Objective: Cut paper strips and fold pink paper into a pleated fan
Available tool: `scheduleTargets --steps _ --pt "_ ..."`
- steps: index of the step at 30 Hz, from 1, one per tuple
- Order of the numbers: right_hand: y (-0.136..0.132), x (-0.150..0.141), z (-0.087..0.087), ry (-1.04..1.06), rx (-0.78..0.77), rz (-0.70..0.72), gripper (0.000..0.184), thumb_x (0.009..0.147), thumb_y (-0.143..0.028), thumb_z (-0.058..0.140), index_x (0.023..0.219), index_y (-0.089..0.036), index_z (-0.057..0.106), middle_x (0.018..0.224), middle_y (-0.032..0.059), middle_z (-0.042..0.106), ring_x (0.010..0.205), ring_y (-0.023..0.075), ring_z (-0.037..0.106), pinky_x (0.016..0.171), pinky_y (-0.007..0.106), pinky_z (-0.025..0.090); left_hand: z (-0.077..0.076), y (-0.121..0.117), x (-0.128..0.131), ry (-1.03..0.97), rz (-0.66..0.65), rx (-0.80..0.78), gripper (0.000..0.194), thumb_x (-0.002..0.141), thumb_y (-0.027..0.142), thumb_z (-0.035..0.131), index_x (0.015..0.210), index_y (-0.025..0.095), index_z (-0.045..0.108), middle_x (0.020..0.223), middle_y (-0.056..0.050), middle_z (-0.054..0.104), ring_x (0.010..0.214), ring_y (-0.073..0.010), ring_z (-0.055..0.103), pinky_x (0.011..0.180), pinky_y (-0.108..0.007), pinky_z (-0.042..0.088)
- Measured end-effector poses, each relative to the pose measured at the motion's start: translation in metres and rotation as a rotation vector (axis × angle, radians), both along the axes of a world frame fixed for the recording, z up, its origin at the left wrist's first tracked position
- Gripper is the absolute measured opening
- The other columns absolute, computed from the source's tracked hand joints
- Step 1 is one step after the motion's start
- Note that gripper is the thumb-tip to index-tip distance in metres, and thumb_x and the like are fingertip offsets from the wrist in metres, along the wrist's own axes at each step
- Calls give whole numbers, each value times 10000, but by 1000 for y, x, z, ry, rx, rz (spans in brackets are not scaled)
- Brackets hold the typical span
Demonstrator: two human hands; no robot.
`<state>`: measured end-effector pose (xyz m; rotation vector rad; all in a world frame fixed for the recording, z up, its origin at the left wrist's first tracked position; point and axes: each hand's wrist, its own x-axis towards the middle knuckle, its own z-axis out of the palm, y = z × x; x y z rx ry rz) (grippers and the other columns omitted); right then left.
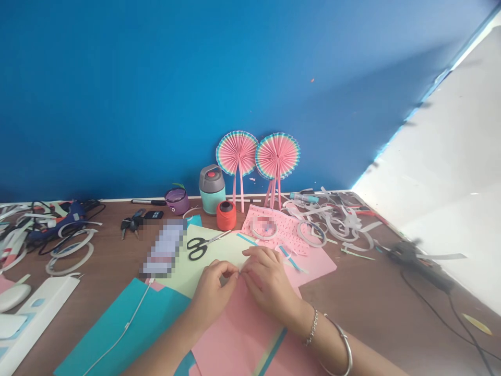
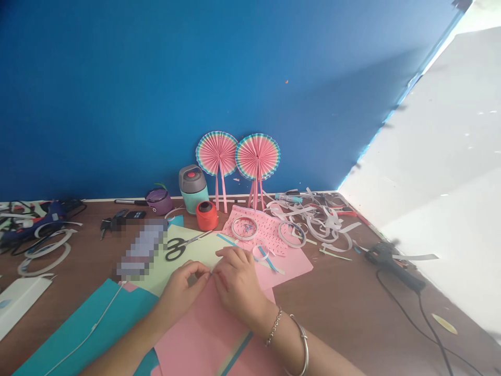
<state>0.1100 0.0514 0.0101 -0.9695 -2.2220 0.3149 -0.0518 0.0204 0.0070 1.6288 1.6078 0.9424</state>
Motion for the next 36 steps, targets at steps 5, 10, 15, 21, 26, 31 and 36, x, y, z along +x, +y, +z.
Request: scheduleTargets --steps 5,10,15,21,26,31,36 --pt "1 -2 -2 -23 9 -4 152 848 -88 521 785 -194 610 1076 63 632 1042 227 525 856 400 356 0 -2 2 67 -8 28 196 830 239 457 694 212 595 734 -16 616 784 -191 578 731 -330 460" --pt "2 -3 -5 -54 25 6 174 850 -69 503 778 -191 605 1076 61 637 1061 223 524 869 396 365 0 -2 3 148 -19 79 215 850 211 448 680 218 580 707 -9 614 764 -190 576 731 -341 448" --pt "3 -5 -8 -44 28 -2 157 802 -56 527 774 -193 598 1052 62 641 1032 225 534 868 400 374 -3 -1 4 210 -20 142 207 838 164 451 690 217 586 703 -6 627 746 -187 574 741 -354 432" --pt "4 -7 -10 -2 32 -3 151 761 -53 542 772 -196 588 1022 61 644 1007 221 540 863 399 387 -3 -1 5 219 -1 157 210 824 160 451 667 215 579 677 -4 617 731 -184 576 733 -344 434" --pt "6 -7 -12 36 10 8 161 748 -46 541 758 -200 586 1009 54 647 1008 225 544 845 396 393 -2 -1 5 210 4 156 204 819 159 454 663 215 572 672 -2 615 719 -179 570 715 -341 438" --pt "7 -6 -11 27 -13 28 183 747 -43 518 774 -206 597 1030 64 640 1012 230 543 826 391 410 -2 0 5 213 1 153 203 820 172 441 665 218 564 674 -8 610 718 -186 571 707 -344 438" --pt "8 -5 -12 39 -9 31 190 749 -41 510 774 -207 600 1030 66 641 1009 234 545 820 397 409 -1 -1 5 213 5 144 197 817 179 447 666 216 568 673 -4 609 713 -183 574 709 -342 438"
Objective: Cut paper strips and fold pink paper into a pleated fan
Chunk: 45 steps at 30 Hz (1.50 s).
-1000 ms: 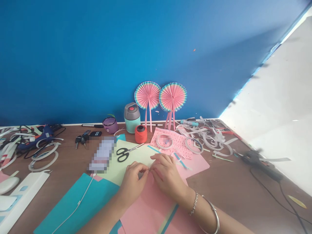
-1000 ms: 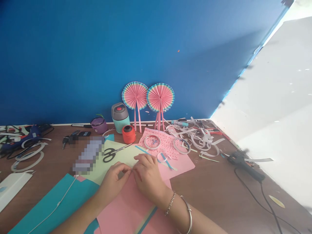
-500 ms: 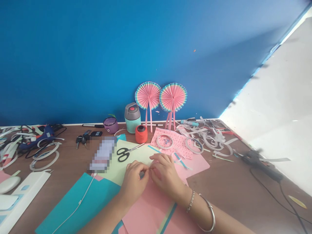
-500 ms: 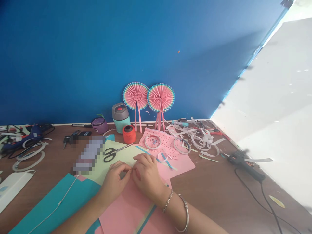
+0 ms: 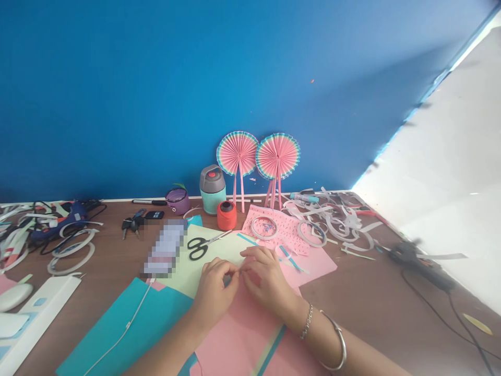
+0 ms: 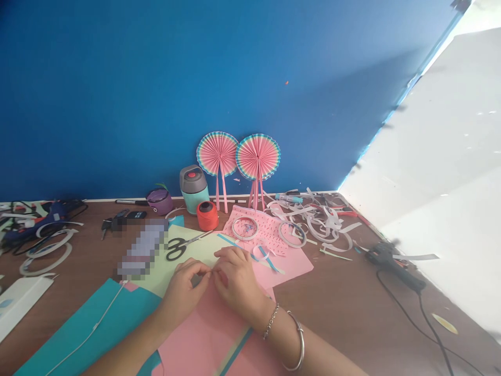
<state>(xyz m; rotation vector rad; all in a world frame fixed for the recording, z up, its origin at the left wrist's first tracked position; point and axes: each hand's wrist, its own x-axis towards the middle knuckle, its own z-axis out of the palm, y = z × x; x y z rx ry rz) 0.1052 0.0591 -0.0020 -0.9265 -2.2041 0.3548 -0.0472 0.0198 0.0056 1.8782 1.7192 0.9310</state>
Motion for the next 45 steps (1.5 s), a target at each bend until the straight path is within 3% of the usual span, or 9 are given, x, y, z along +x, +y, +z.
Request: scheduleTargets --steps 25,28,31,35,37,39,45 --pt "4 2 3 116 -89 -27 142 719 -84 516 733 -201 595 1023 72 638 979 246 534 836 419 389 0 1 -1 -36 -18 -23 187 832 187 454 698 210 582 708 -3 610 757 -182 569 738 -331 420" --pt "17 12 6 242 -183 -114 105 717 -137 519 693 -201 599 1025 83 632 990 249 543 863 416 397 -1 2 -6 -49 4 -64 188 841 221 462 724 215 608 739 -9 625 781 -188 573 757 -336 420" --pt "39 32 10 436 -321 -287 101 715 -209 525 641 -199 593 1010 79 646 978 242 561 850 379 413 -3 6 -12 -62 14 -113 189 837 253 474 756 223 642 774 -15 644 805 -197 579 787 -347 421" --pt "67 65 11 734 -481 -581 155 681 -317 576 662 -168 613 804 45 658 760 189 566 664 294 420 -3 11 -19 -92 3 -189 193 819 277 492 757 227 668 797 -23 663 834 -208 587 805 -350 425" --pt "77 78 10 848 -487 -698 201 685 -364 596 674 -164 616 666 8 613 683 164 539 613 273 396 -2 13 -21 -116 -4 -205 175 809 277 503 770 226 666 812 -20 669 836 -204 589 815 -346 426" --pt "83 88 8 913 -462 -763 254 701 -407 591 670 -157 623 662 11 610 706 168 546 626 275 402 -1 13 -22 -129 -21 -205 148 802 269 511 798 225 652 819 -14 666 826 -195 591 817 -341 427" --pt "88 93 0 812 -290 -776 292 724 -405 600 873 -157 641 989 86 639 927 223 576 815 356 436 -2 11 -23 -82 -72 -197 158 798 193 482 855 232 624 875 -21 638 891 -198 567 839 -348 425"
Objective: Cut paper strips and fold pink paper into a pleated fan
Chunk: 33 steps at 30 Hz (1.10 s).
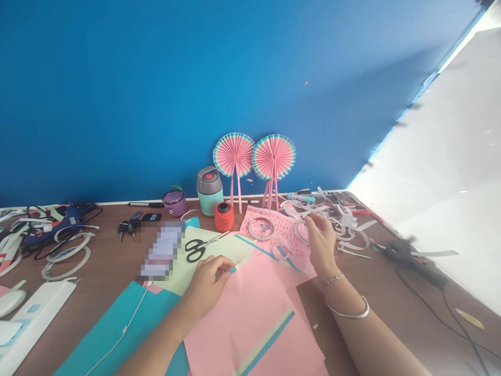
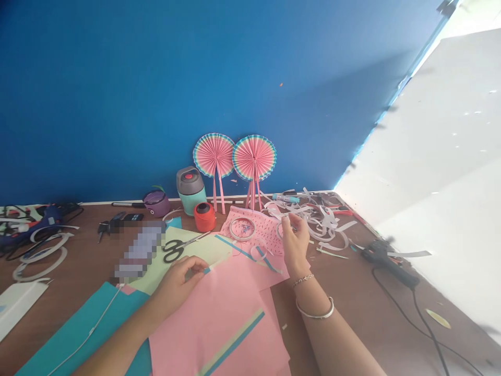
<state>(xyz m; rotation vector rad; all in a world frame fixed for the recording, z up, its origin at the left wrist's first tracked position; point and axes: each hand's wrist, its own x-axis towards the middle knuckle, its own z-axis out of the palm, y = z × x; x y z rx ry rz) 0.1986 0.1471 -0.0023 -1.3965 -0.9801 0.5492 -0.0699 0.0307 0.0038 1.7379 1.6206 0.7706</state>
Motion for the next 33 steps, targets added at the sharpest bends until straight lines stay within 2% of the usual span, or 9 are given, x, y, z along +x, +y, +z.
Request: scheduleTargets --steps 3,7,9,11,14,22,25,29,33 --pt "-1 -1 -2 -199 19 54 238 747 -339 531 867 -166 644 1037 104 619 1026 257 543 910 413 396 2 -2 1 17 -38 -3 202 806 162 454 900 240 615 916 -26 622 926 -200 548 849 -352 428" --pt "-1 2 -4 -350 -37 -9 500 682 -244 501 1174 -177 554 1227 137 521 1186 299 426 956 459 350 5 -3 3 28 -65 7 221 814 144 427 905 246 601 928 -24 610 941 -199 535 864 -353 423" --pt "-2 3 -4 -290 -41 32 467 675 -214 457 1124 -165 578 1111 122 583 1076 272 501 870 409 407 5 -4 3 25 -70 10 231 819 142 419 918 253 597 938 -21 612 949 -199 532 869 -350 419" --pt "-3 2 -3 -204 -32 104 358 662 -188 412 940 -154 634 855 72 620 806 206 560 689 318 435 4 -5 4 17 -71 6 238 820 143 419 931 261 594 943 -16 620 950 -198 536 867 -344 420" --pt "-6 -2 0 -120 -65 178 247 645 -186 390 712 -158 626 574 -10 482 511 121 408 482 243 312 4 -6 4 3 -63 -11 241 821 150 425 952 267 589 954 -9 633 960 -198 540 864 -334 423" --pt "-12 -9 8 -82 -81 193 252 687 -198 386 735 -163 631 500 -56 348 456 101 299 456 243 240 4 -7 3 -20 -49 -19 266 825 143 420 983 268 594 977 -15 642 997 -204 536 876 -340 434" --pt "-15 -15 10 -92 -94 241 244 736 -238 435 861 -176 635 526 -54 416 466 111 342 464 239 275 4 -7 4 -19 -58 -6 282 824 129 403 988 259 593 993 -25 643 1003 -207 539 886 -350 440" --pt "-25 -28 15 -202 -131 617 220 799 -306 489 807 -177 667 782 39 640 718 169 553 617 260 408 4 -7 5 -11 -71 20 305 814 100 383 981 250 589 1006 -31 646 988 -203 555 886 -355 453" --pt "-37 -40 11 -380 -201 989 167 779 -254 558 844 -181 693 817 29 661 720 156 547 628 249 395 1 -6 5 -26 -75 49 299 814 96 386 976 245 588 1009 -39 650 985 -202 566 888 -357 463"
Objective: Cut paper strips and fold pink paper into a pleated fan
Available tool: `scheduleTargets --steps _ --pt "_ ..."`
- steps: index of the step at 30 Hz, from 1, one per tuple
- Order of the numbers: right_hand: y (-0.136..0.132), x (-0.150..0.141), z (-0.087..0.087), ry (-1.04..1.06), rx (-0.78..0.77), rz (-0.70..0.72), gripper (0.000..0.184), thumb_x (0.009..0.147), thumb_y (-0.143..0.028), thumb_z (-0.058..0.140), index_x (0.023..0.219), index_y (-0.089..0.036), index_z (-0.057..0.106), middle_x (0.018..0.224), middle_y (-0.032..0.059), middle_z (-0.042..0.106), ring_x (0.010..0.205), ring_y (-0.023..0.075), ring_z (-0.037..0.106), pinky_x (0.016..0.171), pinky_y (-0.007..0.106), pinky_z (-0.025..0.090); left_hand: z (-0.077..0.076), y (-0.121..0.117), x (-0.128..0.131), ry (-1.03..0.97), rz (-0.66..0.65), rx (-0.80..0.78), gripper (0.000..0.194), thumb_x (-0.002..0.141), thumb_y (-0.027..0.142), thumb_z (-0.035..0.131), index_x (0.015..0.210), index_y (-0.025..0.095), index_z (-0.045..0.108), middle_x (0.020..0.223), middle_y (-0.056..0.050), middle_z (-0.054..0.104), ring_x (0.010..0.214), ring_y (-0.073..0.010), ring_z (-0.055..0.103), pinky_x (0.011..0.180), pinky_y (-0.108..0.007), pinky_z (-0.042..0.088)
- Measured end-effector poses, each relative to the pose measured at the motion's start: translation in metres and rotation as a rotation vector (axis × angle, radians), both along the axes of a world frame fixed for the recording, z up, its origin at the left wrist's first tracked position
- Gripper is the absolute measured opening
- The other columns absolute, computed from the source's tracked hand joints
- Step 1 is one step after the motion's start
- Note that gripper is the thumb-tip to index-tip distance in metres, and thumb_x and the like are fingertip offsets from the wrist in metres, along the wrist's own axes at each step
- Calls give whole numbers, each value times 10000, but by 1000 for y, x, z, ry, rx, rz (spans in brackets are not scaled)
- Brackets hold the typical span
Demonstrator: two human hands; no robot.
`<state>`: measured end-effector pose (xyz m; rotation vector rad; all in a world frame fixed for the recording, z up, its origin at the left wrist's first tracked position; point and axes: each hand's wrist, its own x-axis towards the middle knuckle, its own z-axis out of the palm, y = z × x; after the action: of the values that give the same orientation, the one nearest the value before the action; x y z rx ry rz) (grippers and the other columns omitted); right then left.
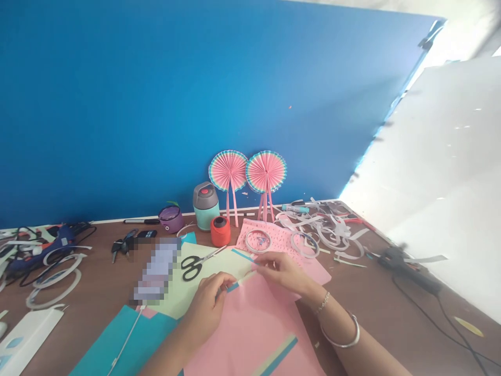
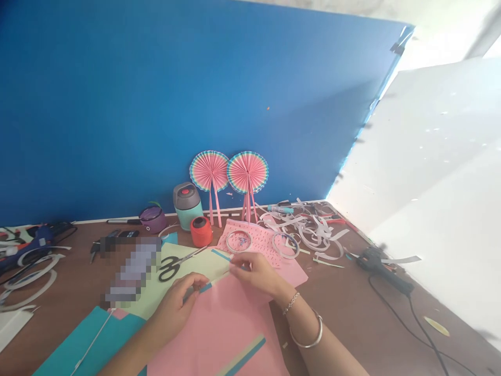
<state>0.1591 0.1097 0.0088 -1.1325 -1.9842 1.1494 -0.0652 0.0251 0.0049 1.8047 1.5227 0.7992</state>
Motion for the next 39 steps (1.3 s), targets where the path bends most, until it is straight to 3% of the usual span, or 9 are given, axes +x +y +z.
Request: scheduleTargets --steps 7,10,15,21,23,27,30,35,39 --pt "-4 -3 -8 -57 -111 63 100 666 -118 503 676 -154 595 572 -43 499 536 89 426 505 199 318 -9 3 -2 -31 30 -8 301 824 119 378 1029 234 566 1077 -55 633 1045 -201 565 922 -376 463" --pt "-6 -2 -5 -131 -121 73 123 635 -109 492 681 -154 597 593 -33 534 559 100 459 510 199 335 -14 4 -4 18 32 17 331 815 94 351 1042 226 553 1084 -64 623 1038 -204 564 906 -385 468" --pt "-9 -1 -3 -287 31 93 149 614 -107 507 688 -165 623 613 -26 570 581 110 472 509 200 314 -18 4 -4 167 -30 120 394 792 32 316 1034 233 553 1074 -59 619 995 -215 562 880 -406 450" --pt "-1 8 1 -148 18 101 176 684 -147 501 749 -168 663 703 -4 627 630 125 516 572 221 374 -15 1 1 331 -107 166 457 723 -48 310 968 221 587 989 -44 620 952 -213 541 827 -376 428" --pt "6 12 2 -83 -5 -6 178 749 -203 466 724 -163 637 670 -3 607 600 124 510 542 221 367 -13 0 3 362 -128 188 469 742 -49 305 983 227 598 984 -44 612 941 -211 532 812 -365 426" --pt "18 21 -1 -168 97 -408 223 787 -265 425 722 -169 616 600 -6 575 543 135 498 497 231 328 -10 -1 5 448 -152 203 452 779 -36 315 941 236 637 909 -50 590 873 -213 526 755 -348 424" --pt "21 25 -1 -293 211 -510 194 751 -233 458 787 -185 642 675 13 635 585 151 535 532 244 342 -8 -4 7 471 -174 215 429 809 -14 314 902 234 651 876 -53 576 844 -213 519 728 -344 421" --pt "10 21 6 -326 201 -269 129 752 -258 522 688 -199 617 674 6 642 613 147 554 548 238 363 -9 -7 8 421 -238 310 411 795 -13 317 875 221 645 857 -56 583 834 -207 515 710 -337 416" --pt "2 14 3 -384 343 -87 115 735 -204 563 797 -198 660 822 33 669 799 184 571 692 269 392 -10 -6 7 389 -267 300 397 765 -21 334 820 216 647 816 -52 601 800 -199 519 705 -337 420"
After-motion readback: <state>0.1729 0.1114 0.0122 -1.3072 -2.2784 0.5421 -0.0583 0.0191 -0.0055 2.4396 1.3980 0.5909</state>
